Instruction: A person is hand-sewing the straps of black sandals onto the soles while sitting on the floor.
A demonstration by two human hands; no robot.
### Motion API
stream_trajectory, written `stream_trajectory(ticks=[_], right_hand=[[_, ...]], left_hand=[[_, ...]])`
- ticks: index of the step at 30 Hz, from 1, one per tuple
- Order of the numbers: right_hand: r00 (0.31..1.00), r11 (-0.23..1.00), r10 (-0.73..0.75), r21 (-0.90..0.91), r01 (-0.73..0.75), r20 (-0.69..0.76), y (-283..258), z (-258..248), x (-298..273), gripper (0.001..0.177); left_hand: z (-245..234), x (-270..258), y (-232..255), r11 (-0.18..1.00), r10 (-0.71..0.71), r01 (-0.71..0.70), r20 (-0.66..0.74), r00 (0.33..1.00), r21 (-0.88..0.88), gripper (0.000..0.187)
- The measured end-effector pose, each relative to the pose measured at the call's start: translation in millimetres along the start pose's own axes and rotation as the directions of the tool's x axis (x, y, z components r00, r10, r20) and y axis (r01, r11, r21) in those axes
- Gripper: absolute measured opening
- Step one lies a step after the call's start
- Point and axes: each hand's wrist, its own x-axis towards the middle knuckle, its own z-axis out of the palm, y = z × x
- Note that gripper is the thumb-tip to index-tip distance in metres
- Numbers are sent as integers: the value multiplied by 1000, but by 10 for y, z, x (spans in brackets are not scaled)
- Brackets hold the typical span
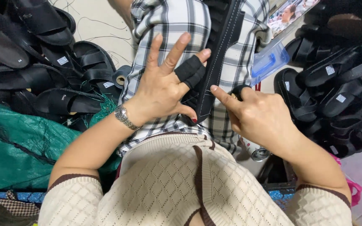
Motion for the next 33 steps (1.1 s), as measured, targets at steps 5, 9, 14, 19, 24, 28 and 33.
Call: stream_trajectory(ticks=[5, 9, 14, 19, 24, 28, 33], right_hand=[[997, 980, 37, 199, -24, -65, 15, 102, 44, 50], [993, 962, 51, 271, -20, -107, 41, 190, 66, 46], [989, 933, 74, 359, -23, -128, 28, 195, 108, 40], [989, 971, 32, 240, 5, -146, -57, 102, 199, 31], [968, 942, 134, 331, -58, -212, -117, -24, 96, 26], [942, 973, 145, 218, -79, -303, -165, 143, 19, 18], [886, 966, 224, 213, -146, -407, -53, 224, -114, 20]], left_hand=[[17, -3, -26, 997, 31, -26, -65, 997, 72, 109], [15, 1, -52, 999, 37, -35, -78, 996, 23, 108], [35, 14, -70, 999, 45, -42, -82, 996, 33, 107], [36, -5, -45, 999, 32, -33, -81, 996, -21, 107], [-48, -218, 155, 993, -73, 73, 6, 997, -93, 108], [-156, -464, 292, 920, -259, 183, -188, 948, -347, 21], [-206, -644, 328, 826, -374, 322, -21, 927, -463, 18]])
